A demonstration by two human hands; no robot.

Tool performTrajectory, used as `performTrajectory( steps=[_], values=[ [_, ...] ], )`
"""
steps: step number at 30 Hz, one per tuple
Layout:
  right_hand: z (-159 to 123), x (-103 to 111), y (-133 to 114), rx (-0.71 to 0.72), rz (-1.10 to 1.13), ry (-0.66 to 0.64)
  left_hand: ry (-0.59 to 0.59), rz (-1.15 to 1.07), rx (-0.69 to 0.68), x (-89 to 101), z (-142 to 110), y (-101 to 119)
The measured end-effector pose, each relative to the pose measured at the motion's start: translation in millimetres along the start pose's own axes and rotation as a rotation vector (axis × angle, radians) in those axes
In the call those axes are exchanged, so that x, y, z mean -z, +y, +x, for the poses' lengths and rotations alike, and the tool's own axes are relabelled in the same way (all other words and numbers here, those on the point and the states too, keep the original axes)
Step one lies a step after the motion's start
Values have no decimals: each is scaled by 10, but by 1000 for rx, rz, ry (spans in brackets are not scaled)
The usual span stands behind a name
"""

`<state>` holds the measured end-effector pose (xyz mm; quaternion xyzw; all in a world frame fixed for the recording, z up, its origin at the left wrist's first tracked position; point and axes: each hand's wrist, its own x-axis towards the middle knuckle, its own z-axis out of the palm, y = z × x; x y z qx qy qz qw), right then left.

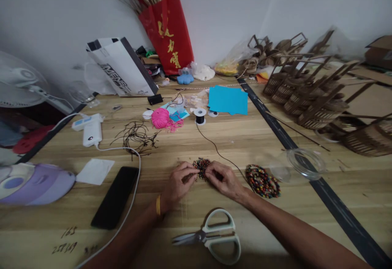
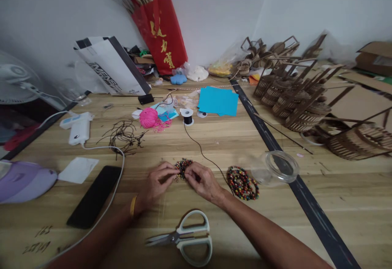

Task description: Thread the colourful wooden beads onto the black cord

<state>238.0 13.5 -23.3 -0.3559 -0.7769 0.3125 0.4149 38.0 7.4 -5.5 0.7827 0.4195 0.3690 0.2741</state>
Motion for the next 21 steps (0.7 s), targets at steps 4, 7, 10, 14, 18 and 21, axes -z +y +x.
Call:
performTrajectory(
  steps=[4,7,10,14,18,21],
  values=[
    [-1,-4,4,6,-18,4,11,-96,76,34,30,13],
    [-2,-4,0,13,-17,-4,-12,-157,169,47,37,16],
    [1,1,-17,26,-11,-18,-30,-234,280,50,30,-10],
    [11,15,-56,65,-19,-44,-56,-350,341,41,11,-65],
    [8,19,-72,119,-48,-84,-60,-383,311,30,1,-102],
    [-9,12,-51,143,-73,-114,-66,-361,262,29,4,-105]
  ],
)
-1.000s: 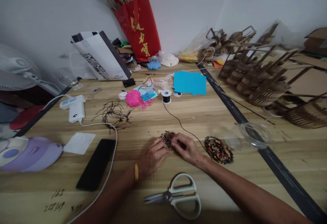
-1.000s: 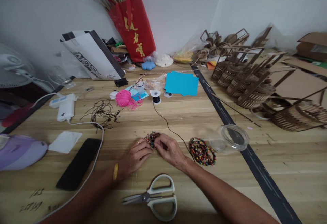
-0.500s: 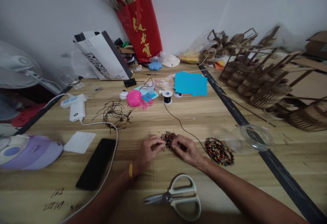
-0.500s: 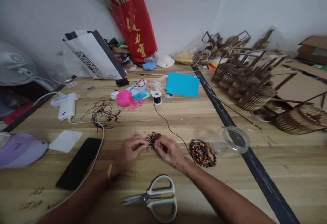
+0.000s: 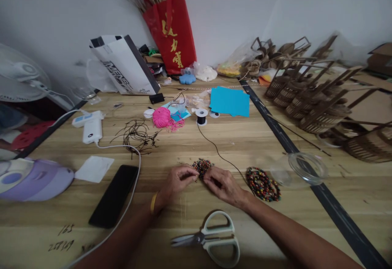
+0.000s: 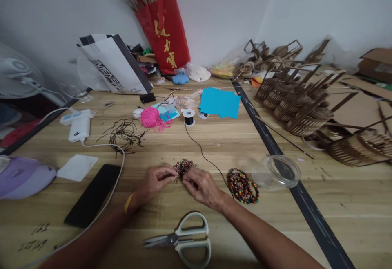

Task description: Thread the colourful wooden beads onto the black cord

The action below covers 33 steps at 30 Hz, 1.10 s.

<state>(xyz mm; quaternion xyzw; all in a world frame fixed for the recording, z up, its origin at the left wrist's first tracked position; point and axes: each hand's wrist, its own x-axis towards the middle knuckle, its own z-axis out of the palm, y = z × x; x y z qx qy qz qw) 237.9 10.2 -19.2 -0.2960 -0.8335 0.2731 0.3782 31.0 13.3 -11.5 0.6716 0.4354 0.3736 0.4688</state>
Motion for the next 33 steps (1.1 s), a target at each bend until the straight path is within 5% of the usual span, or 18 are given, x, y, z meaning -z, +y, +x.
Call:
performTrajectory(
  steps=[33],
  values=[
    [-29,-19,2,-1,-49,-34,-26,122,-117,-33,-14,58]
  ],
)
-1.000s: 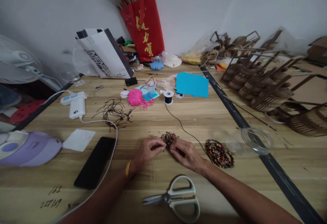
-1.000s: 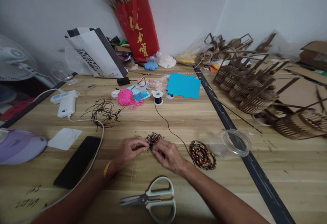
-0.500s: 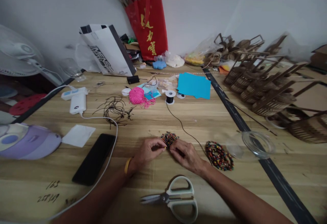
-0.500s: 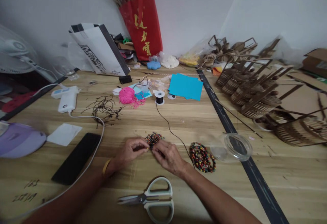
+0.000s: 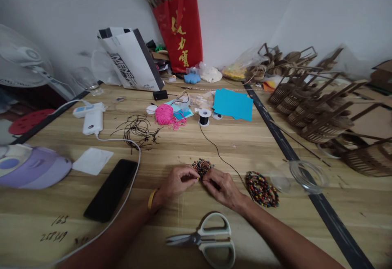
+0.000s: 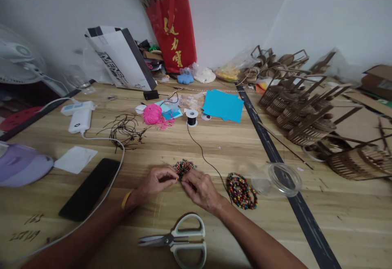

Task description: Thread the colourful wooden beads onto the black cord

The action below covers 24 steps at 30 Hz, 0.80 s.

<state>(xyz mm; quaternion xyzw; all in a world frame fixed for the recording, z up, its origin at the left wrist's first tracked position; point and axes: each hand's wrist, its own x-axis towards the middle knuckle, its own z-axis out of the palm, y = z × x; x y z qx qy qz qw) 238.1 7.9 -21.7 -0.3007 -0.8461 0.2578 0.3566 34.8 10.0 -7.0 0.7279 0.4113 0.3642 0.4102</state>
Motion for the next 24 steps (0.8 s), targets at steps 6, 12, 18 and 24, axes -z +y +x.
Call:
performTrajectory(
  steps=[6,12,18,24],
  values=[
    [5,10,-1,-7,7,-7,10,-19,2,-13,-4,-34],
    [19,14,-16,-10,6,0,19,-46,-2,-29,-7,-51],
    [19,10,-20,-10,-1,-5,17,-22,-21,-20,-6,-9],
    [16,4,-16,-6,7,1,0,-6,-22,-21,-5,-19]
  ],
)
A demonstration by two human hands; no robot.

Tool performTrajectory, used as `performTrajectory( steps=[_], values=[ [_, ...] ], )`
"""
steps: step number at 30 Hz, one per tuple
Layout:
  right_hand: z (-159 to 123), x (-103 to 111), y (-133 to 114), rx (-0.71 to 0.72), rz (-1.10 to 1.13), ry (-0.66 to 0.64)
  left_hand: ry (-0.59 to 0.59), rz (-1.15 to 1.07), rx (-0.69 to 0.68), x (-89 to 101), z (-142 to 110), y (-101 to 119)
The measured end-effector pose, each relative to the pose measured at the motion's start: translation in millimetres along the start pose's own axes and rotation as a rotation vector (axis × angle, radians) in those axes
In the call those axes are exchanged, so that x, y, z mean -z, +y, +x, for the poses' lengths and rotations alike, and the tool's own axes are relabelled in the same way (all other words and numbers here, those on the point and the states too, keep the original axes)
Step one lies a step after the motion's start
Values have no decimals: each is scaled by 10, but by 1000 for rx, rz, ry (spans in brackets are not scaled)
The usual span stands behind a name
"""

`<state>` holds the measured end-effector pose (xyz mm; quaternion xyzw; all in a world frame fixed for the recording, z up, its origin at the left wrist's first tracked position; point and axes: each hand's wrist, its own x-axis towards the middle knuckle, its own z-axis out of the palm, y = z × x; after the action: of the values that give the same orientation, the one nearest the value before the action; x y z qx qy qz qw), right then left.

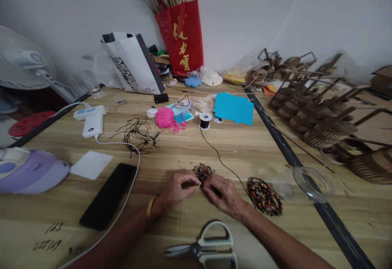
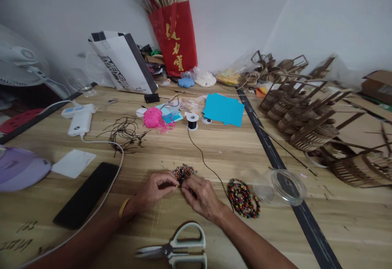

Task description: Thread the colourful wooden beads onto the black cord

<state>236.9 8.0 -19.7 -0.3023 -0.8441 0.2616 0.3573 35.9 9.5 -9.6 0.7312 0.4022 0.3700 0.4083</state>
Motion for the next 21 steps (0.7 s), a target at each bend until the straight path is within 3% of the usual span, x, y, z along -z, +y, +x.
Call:
performTrajectory(
  steps=[21],
  values=[
    [-12,-11,-10,4,-23,11,30,-44,39,-16,-26,-4]
  ],
)
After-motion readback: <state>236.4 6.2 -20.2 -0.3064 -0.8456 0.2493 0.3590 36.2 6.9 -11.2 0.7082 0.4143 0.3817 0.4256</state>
